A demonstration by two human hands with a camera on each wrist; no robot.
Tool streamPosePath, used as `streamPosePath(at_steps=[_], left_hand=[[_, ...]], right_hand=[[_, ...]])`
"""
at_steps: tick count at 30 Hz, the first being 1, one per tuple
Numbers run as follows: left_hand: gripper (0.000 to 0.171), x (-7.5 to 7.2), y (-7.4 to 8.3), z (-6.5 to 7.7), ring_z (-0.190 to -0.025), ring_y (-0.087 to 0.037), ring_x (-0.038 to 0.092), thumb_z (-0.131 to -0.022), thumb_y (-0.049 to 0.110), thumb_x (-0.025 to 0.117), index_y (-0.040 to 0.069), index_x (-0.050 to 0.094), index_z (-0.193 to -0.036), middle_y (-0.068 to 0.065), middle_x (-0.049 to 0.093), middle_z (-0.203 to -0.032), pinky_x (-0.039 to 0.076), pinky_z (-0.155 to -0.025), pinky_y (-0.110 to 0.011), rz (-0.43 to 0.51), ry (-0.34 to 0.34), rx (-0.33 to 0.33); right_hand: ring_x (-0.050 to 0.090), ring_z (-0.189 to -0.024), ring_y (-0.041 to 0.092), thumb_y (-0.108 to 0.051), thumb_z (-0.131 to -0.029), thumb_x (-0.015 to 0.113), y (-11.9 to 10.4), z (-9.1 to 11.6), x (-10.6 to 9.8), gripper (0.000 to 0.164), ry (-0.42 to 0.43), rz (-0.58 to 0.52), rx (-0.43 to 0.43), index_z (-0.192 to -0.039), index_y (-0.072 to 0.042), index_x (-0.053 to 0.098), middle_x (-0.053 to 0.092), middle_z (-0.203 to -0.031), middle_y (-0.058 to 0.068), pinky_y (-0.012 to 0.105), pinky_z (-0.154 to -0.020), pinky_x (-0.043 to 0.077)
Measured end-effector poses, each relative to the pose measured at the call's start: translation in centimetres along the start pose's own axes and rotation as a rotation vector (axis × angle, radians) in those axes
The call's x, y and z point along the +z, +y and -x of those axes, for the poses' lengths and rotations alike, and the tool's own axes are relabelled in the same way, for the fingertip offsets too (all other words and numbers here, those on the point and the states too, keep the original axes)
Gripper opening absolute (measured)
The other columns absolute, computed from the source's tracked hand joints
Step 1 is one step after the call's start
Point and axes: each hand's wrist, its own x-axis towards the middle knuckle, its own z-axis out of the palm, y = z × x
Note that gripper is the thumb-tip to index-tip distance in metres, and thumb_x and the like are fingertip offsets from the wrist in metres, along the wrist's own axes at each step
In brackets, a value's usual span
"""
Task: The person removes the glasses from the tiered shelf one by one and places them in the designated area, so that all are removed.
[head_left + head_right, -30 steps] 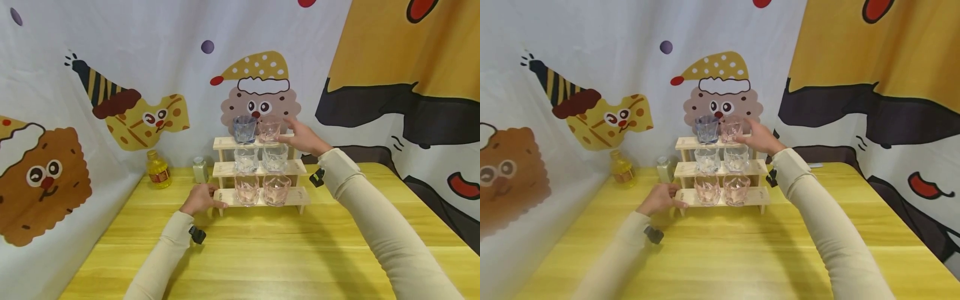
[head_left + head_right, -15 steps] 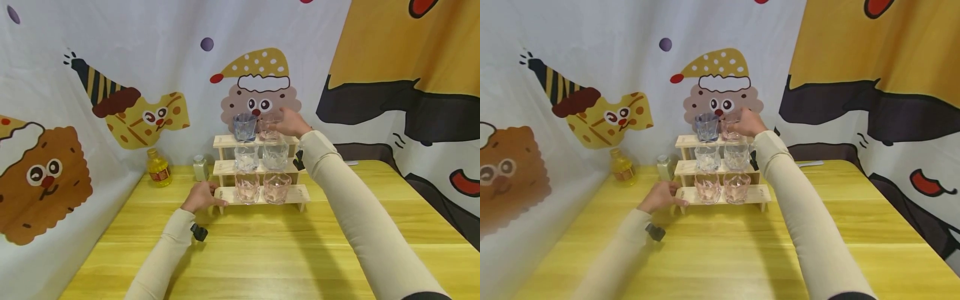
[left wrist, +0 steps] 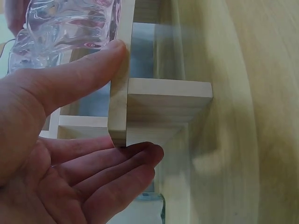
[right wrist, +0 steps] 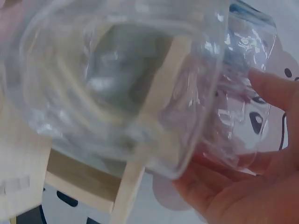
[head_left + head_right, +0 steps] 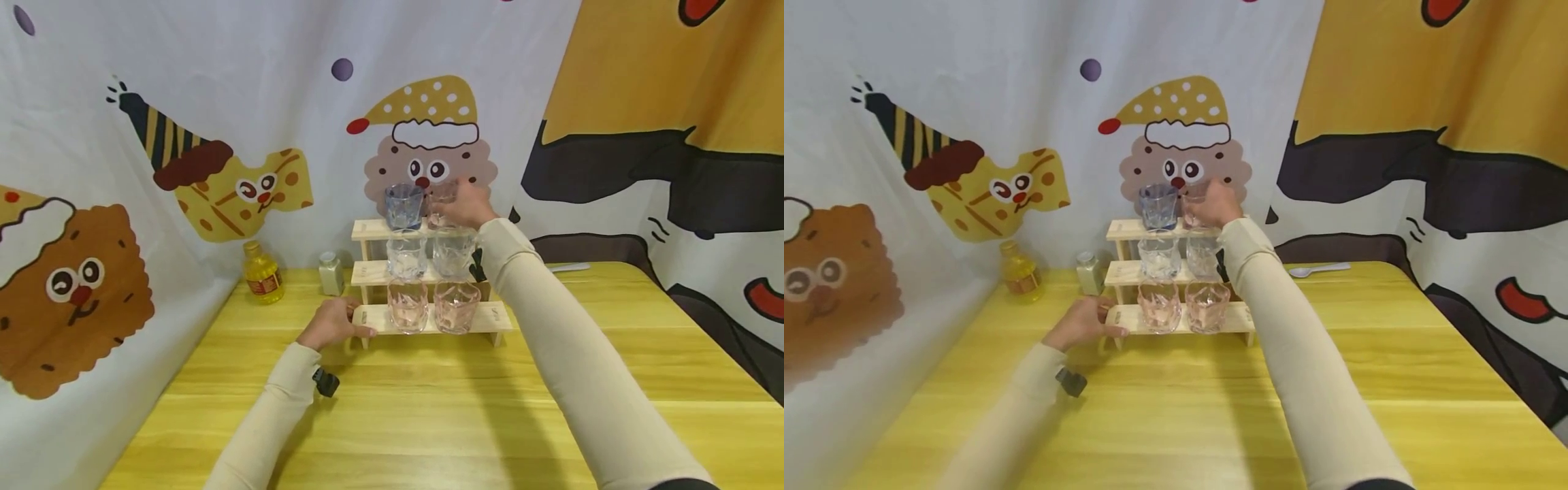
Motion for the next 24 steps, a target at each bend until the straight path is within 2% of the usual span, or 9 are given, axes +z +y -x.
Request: streamPosePath(at_steps=[6,13,18,24], left_hand=[[0.074,-0.2,0.0,0.1,-0.118,-0.034,0.066,-0.078,0.037,0.087,0.002,0.059,-0.136,-0.02,0.069,-0.127,0.055,-0.097,-0.046,0.017,-0.01,0.013],[0.077,-0.1,0.4,0.1,-0.118,-0.034,0.066,-0.079,0.037,0.087,0.003,0.056,-0.14,-0.019,0.069,-0.127,0.055,-0.096,-0.047,0.028,-0.012,0.011],[0.077,0.3,0.3,-0.3,-0.117,-0.034,0.066,-0.08,0.038,0.086,0.002,0.055,-0.141,-0.021,0.069,-0.127,0.056,-0.096,-0.047,0.032,-0.016,0.046],[0.079,0.1,-0.1,0.2,-0.118,-0.033,0.066,-0.079,0.039,0.086,0.003,0.054,-0.142,-0.02,0.068,-0.129,0.055,-0.097,-0.048,0.028,-0.003,0.016]], right_hand=[[0.049,-0.133,0.039,-0.031,-0.091,0.072,-0.1,-0.1,1.0,0.076,0.094,-0.085,0.02,-0.153,-0.007,0.034,0.051,-0.146,0.02,0.053,-0.108,0.046],[0.047,-0.134,0.037,-0.025,-0.088,0.075,0.1,0.1,0.8,0.073,0.133,-0.225,0.066,-0.149,-0.004,0.042,0.049,-0.148,0.019,0.049,-0.108,0.048],[0.049,-0.132,0.036,-0.023,-0.086,0.078,0.5,0.1,0.4,0.067,0.195,-0.234,0.077,-0.143,-0.003,0.05,0.055,-0.141,0.02,0.049,-0.107,0.048],[0.057,-0.128,0.033,-0.024,-0.088,0.078,1.0,0.3,0.0,0.059,0.19,-0.259,0.058,-0.14,-0.007,0.055,0.061,-0.139,0.016,0.047,-0.105,0.05]])
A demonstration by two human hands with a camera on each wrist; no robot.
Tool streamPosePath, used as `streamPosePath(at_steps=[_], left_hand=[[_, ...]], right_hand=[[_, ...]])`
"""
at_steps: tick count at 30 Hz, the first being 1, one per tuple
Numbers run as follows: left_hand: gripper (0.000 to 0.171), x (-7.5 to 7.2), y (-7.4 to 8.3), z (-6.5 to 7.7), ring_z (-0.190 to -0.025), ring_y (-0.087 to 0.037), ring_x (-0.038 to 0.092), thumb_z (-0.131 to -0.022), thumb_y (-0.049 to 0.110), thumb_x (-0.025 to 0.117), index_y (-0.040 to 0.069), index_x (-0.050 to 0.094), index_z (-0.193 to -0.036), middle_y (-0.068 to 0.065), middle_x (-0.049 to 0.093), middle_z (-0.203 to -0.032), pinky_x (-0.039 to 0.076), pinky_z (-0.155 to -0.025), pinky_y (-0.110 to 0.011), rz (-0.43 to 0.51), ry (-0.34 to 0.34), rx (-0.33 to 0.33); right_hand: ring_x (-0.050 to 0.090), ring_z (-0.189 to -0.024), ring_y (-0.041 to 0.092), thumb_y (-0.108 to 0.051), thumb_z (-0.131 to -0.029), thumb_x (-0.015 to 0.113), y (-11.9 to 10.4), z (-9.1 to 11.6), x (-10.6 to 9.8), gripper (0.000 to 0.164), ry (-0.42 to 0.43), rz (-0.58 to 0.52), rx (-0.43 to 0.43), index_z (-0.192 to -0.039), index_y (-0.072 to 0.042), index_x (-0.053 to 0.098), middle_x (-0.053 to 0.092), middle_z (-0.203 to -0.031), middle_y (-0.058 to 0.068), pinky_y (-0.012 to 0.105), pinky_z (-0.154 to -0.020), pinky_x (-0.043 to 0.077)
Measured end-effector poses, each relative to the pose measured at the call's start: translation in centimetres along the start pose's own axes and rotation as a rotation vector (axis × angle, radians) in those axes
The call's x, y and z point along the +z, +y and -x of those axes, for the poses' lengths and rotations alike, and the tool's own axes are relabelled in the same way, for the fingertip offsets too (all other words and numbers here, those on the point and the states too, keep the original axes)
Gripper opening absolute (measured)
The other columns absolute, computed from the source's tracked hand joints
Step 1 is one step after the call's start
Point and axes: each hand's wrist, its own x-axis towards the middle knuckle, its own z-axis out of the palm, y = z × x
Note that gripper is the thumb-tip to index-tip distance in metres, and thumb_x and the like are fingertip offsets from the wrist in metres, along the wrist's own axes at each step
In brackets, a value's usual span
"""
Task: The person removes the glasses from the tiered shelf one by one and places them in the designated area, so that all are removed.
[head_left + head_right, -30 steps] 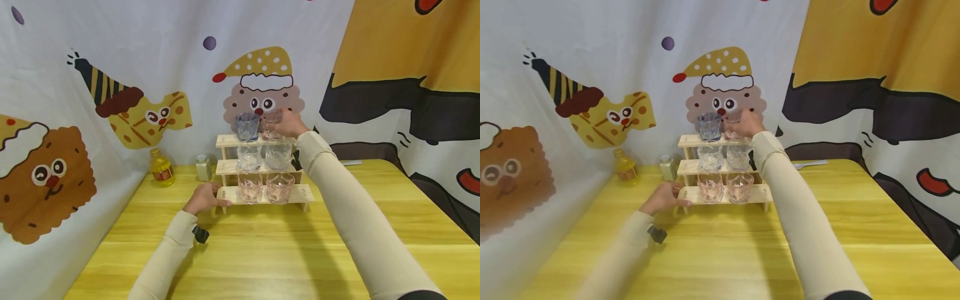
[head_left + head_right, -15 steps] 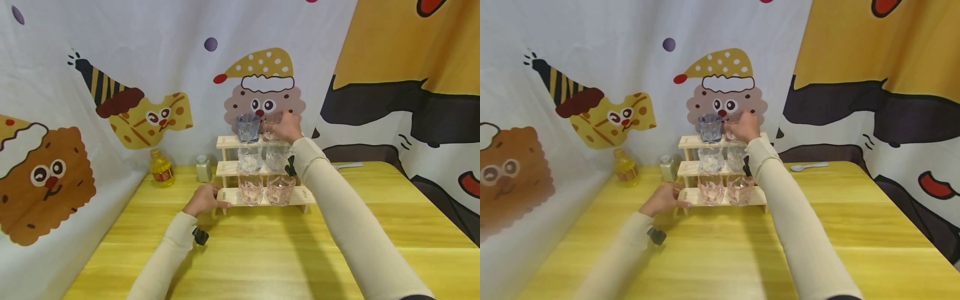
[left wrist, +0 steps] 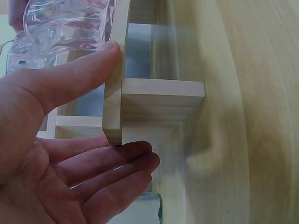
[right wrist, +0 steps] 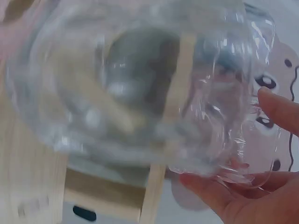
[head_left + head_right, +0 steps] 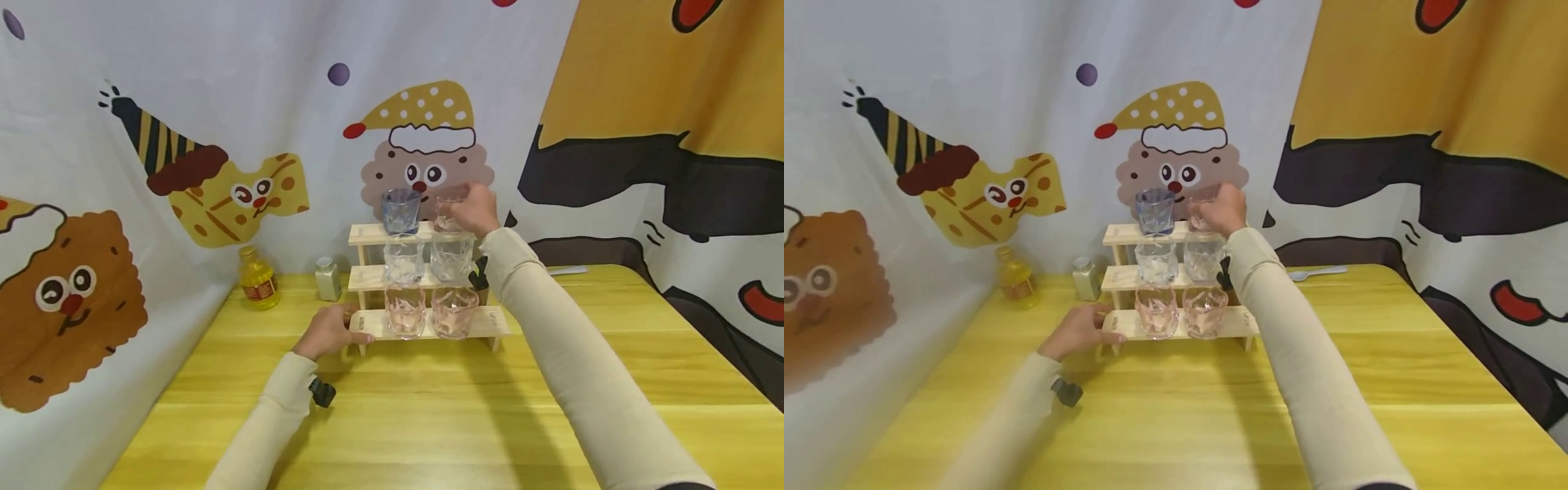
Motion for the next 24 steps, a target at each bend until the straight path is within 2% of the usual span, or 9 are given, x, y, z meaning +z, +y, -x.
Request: streamPosePath(at_steps=[4,10,16,22,24], left_hand=[[0.079,-0.2,0.0,0.2,-0.119,-0.033,0.065,-0.08,0.039,0.085,0.003,0.054,-0.142,-0.02,0.068,-0.13,0.054,-0.098,-0.049,0.005,-0.002,0.001],[0.078,-0.2,0.2,0.2,-0.12,-0.034,0.065,-0.08,0.039,0.085,0.003,0.055,-0.142,-0.021,0.067,-0.13,0.055,-0.097,-0.049,-0.018,-0.015,0.0],[0.079,0.0,0.0,0.0,-0.12,-0.033,0.065,-0.081,0.04,0.084,0.004,0.053,-0.143,-0.02,0.067,-0.131,0.055,-0.098,-0.048,-0.014,-0.022,-0.004],[0.081,-0.2,0.0,0.0,-0.117,-0.032,0.066,-0.079,0.04,0.085,0.002,0.053,-0.143,-0.02,0.068,-0.128,0.055,-0.096,-0.047,-0.013,-0.01,-0.004],[0.082,-0.3,0.0,0.1,-0.118,-0.033,0.066,-0.079,0.04,0.085,0.002,0.052,-0.144,-0.02,0.068,-0.129,0.055,-0.097,-0.048,-0.013,-0.014,-0.006]], right_hand=[[0.056,-0.133,0.033,-0.024,-0.09,0.077,0.2,0.2,-1.5,0.067,-0.003,-0.003,0.009,-0.147,-0.008,0.048,0.055,-0.147,0.017,0.047,-0.107,0.049],[0.042,-0.144,0.037,-0.034,-0.092,0.074,1.3,1.0,-4.6,0.09,-0.028,0.053,0.071,-0.16,-0.006,0.023,0.043,-0.156,0.02,0.052,-0.114,0.043],[0.044,-0.14,0.042,-0.04,-0.092,0.073,3.0,1.9,-7.6,0.091,-0.025,0.112,0.046,-0.16,-0.004,0.023,0.045,-0.154,0.024,0.058,-0.11,0.043],[0.027,-0.149,0.044,-0.044,-0.091,0.072,4.7,2.6,-9.6,0.094,-0.021,0.114,0.029,-0.16,-0.005,0.022,0.042,-0.157,0.023,0.062,-0.116,0.033],[0.026,-0.15,0.045,-0.045,-0.091,0.072,5.3,2.9,-10.0,0.094,-0.019,0.116,0.025,-0.16,-0.004,0.022,0.043,-0.155,0.024,0.063,-0.116,0.032]])
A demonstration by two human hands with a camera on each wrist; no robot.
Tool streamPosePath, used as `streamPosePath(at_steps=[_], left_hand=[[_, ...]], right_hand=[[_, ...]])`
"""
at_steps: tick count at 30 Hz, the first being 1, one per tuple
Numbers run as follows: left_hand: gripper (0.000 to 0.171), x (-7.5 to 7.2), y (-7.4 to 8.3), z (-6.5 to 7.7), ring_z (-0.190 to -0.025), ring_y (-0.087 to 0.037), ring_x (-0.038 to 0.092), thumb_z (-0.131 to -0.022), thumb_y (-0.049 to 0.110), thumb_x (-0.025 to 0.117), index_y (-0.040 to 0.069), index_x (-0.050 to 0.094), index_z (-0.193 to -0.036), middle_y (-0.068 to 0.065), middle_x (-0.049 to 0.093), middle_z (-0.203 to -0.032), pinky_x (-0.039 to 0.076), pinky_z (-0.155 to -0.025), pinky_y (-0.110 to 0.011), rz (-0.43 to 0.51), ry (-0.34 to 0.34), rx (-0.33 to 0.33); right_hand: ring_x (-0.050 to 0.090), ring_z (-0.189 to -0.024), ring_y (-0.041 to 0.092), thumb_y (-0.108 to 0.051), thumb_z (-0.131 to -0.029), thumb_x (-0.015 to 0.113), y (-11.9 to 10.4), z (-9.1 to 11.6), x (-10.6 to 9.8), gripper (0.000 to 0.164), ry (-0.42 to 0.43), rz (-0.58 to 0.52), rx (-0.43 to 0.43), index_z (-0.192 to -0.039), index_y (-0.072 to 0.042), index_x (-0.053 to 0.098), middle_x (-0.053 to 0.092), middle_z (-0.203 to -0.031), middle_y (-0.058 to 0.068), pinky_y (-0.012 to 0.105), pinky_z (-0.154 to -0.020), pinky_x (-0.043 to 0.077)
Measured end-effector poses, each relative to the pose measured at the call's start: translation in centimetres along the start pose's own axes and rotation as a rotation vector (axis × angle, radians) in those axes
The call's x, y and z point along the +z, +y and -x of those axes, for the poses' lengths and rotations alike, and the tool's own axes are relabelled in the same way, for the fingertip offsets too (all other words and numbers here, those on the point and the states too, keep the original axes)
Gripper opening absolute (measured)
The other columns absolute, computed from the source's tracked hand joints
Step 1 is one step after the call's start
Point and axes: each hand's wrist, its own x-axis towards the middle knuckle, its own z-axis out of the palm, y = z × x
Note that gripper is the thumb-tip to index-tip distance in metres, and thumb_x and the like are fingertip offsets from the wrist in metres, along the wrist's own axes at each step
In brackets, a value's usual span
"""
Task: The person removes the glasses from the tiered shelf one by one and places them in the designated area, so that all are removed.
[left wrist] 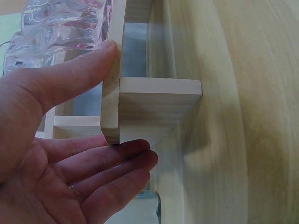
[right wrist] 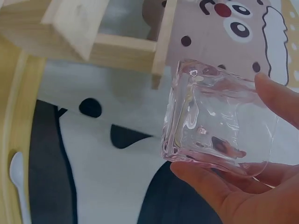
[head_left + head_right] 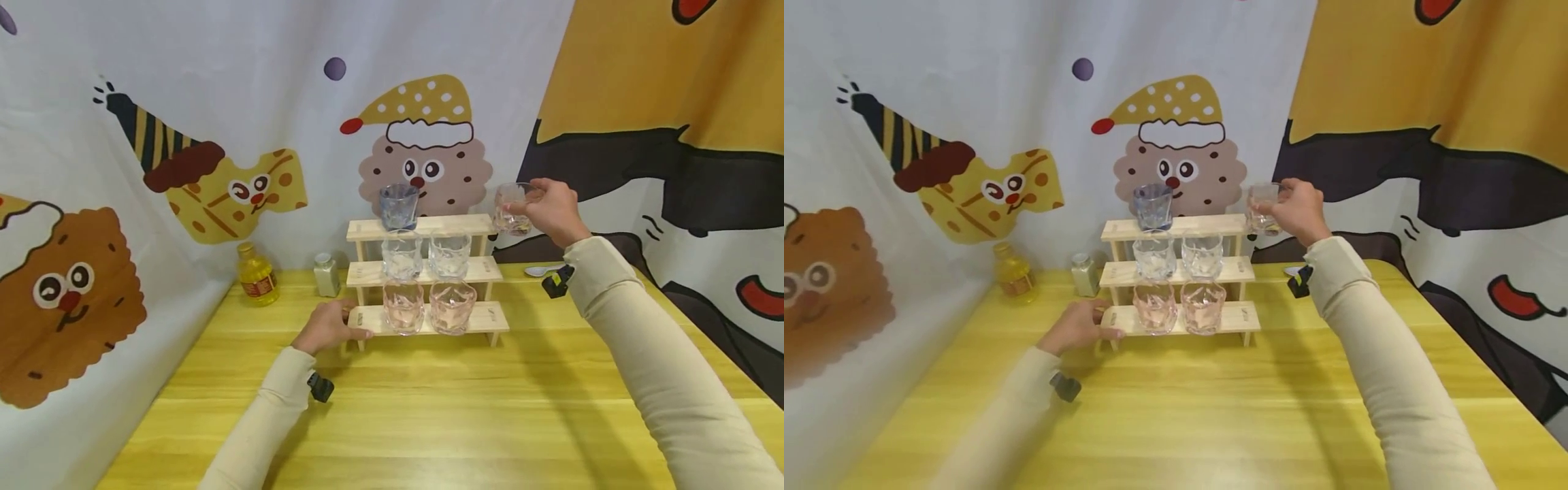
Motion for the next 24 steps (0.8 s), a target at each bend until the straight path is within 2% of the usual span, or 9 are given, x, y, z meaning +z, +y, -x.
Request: streamPosePath(at_steps=[8,12,16,20,24], left_hand=[[0.082,0.0,0.0,0.1,-0.12,-0.034,0.065,-0.081,0.041,0.084,0.002,0.051,-0.145,-0.022,0.067,-0.13,0.054,-0.099,-0.049,-0.017,-0.007,-0.002],[0.081,0.0,0.1,0.2,-0.12,-0.035,0.065,-0.081,0.041,0.083,0.002,0.051,-0.145,-0.022,0.067,-0.13,0.054,-0.099,-0.05,-0.013,-0.01,-0.003],[0.081,0.0,-0.1,0.2,-0.12,-0.036,0.065,-0.081,0.04,0.084,0.002,0.051,-0.145,-0.023,0.067,-0.13,0.054,-0.099,-0.05,-0.01,-0.006,-0.002],[0.08,0.0,-0.2,0.2,-0.121,-0.036,0.065,-0.082,0.039,0.084,0.002,0.051,-0.144,-0.022,0.067,-0.13,0.054,-0.099,-0.05,-0.006,-0.002,0.001],[0.081,0.0,-0.1,0.2,-0.121,-0.036,0.064,-0.082,0.039,0.083,0.002,0.05,-0.145,-0.023,0.066,-0.131,0.053,-0.1,-0.05,0.006,-0.013,0.004]], right_hand=[[0.035,-0.147,0.043,-0.042,-0.091,0.073,2.6,0.8,-0.4,0.096,-0.004,-0.04,0.041,-0.159,-0.001,0.02,0.04,-0.157,0.024,0.061,-0.115,0.036],[0.04,-0.143,0.042,-0.042,-0.092,0.072,3.8,1.1,-0.4,0.096,0.005,-0.037,0.06,-0.159,0.001,0.019,0.049,-0.148,0.026,0.061,-0.115,0.036],[0.05,-0.133,0.043,-0.043,-0.092,0.072,5.0,1.3,0.0,0.096,0.004,0.001,0.064,-0.159,0.002,0.02,0.056,-0.138,0.031,0.061,-0.109,0.042],[0.048,-0.133,0.049,-0.041,-0.092,0.072,6.3,1.6,0.4,0.098,-0.014,0.028,0.069,-0.159,0.003,0.017,0.051,-0.145,0.032,0.063,-0.108,0.043],[0.044,-0.137,0.049,-0.034,-0.093,0.072,7.8,2.0,1.0,0.096,-0.04,0.002,0.095,-0.16,0.002,0.014,0.05,-0.145,0.034,0.064,-0.11,0.04]])
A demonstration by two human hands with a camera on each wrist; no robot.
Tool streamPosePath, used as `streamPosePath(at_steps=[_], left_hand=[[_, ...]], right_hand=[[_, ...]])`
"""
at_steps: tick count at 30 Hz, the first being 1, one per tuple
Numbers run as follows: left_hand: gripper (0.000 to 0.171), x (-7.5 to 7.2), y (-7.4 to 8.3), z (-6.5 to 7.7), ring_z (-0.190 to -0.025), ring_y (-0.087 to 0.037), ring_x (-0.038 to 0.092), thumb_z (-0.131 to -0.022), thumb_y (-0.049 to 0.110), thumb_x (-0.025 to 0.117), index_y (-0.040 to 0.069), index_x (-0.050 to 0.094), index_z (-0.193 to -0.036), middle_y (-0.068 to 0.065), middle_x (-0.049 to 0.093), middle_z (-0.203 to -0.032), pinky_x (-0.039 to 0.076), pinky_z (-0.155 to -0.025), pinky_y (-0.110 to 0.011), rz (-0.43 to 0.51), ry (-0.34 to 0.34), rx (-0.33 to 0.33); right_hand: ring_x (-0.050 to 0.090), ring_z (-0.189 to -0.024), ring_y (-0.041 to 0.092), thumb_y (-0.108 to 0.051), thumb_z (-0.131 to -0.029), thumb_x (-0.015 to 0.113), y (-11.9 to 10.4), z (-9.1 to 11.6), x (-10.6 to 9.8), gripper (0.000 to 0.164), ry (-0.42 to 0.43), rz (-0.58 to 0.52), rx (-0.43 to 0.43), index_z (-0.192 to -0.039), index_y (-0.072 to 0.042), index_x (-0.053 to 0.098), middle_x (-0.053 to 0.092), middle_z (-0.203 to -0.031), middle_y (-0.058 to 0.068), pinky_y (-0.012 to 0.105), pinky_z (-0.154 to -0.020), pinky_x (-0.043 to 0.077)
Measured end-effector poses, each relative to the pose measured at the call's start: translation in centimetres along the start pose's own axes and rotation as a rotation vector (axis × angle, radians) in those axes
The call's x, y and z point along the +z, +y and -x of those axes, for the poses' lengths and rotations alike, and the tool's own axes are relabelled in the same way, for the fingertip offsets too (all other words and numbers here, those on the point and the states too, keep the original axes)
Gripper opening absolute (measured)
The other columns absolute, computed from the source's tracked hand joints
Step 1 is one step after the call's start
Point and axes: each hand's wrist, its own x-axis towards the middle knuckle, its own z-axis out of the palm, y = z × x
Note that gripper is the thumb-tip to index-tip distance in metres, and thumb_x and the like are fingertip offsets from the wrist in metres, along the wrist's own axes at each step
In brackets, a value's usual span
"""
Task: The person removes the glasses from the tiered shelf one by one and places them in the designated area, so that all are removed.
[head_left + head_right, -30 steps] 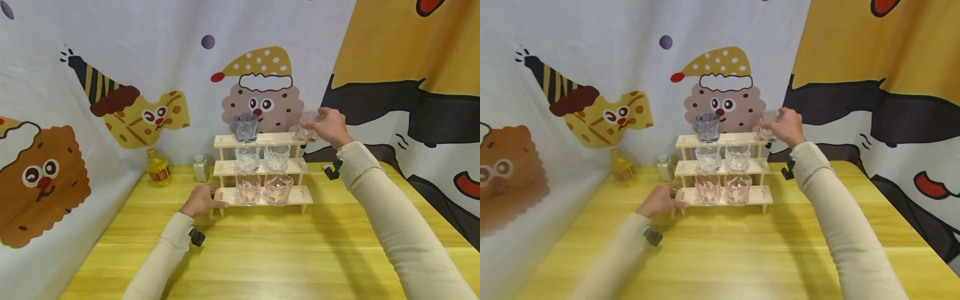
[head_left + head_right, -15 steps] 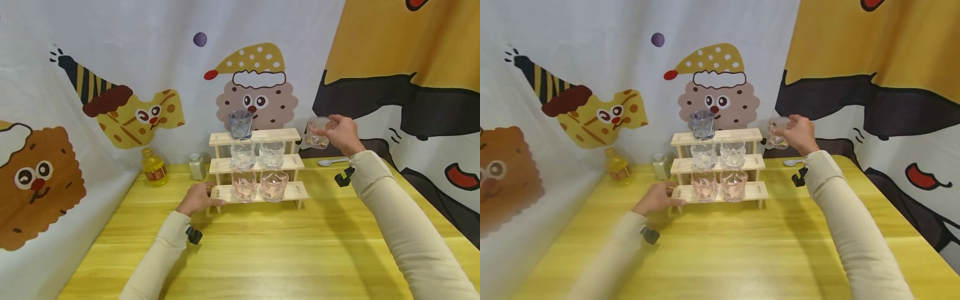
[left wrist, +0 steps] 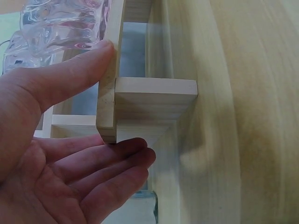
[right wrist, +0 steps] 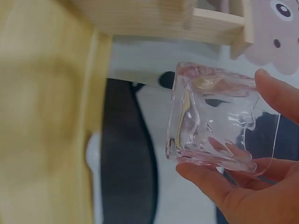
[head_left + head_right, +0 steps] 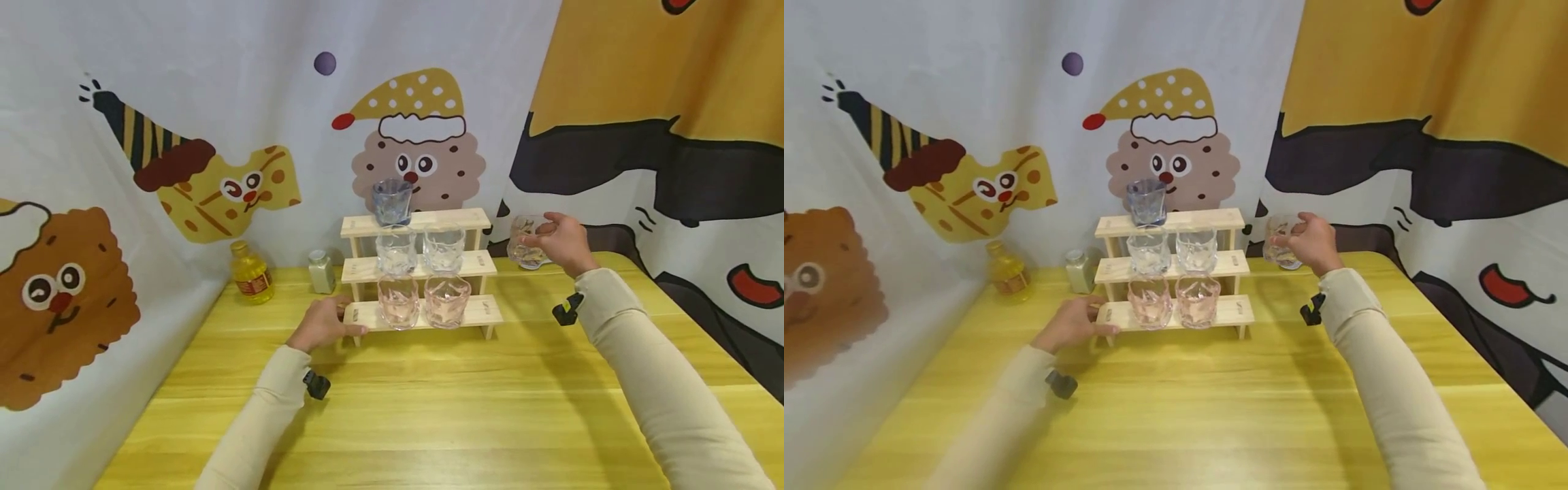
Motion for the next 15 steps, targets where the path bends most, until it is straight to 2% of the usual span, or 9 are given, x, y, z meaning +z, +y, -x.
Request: streamPosePath(at_steps=[7,11,15], left_hand=[[0.08,0.0,0.2,0.0,-0.12,-0.035,0.065,-0.082,0.039,0.083,0.002,0.05,-0.145,-0.023,0.067,-0.13,0.054,-0.099,-0.05,0.007,0.007,-0.005],[0.081,0.1,0.1,-0.1,-0.118,-0.036,0.066,-0.081,0.038,0.084,0.0,0.05,-0.144,-0.023,0.067,-0.129,0.055,-0.098,-0.049,0.016,0.015,-0.002],[0.08,0.2,0.1,-0.1,-0.117,-0.035,0.067,-0.082,0.037,0.084,-0.001,0.05,-0.144,-0.023,0.068,-0.128,0.055,-0.097,-0.048,0.025,0.018,0.001]], right_hand=[[0.034,-0.144,0.053,-0.026,-0.094,0.07,2.3,0.1,1.3,0.095,-0.054,-0.057,0.058,-0.161,0.0,0.008,0.03,-0.158,0.034,0.065,-0.113,0.035],[0.039,-0.14,0.052,-0.025,-0.094,0.071,3.4,0.1,2.0,0.094,-0.053,-0.062,0.057,-0.161,0.0,0.009,0.033,-0.157,0.034,0.065,-0.111,0.038],[0.046,-0.131,0.05,-0.021,-0.092,0.072,4.1,0.2,2.8,0.091,-0.044,-0.073,0.033,-0.16,0.001,0.015,0.041,-0.148,0.034,0.064,-0.107,0.042]])
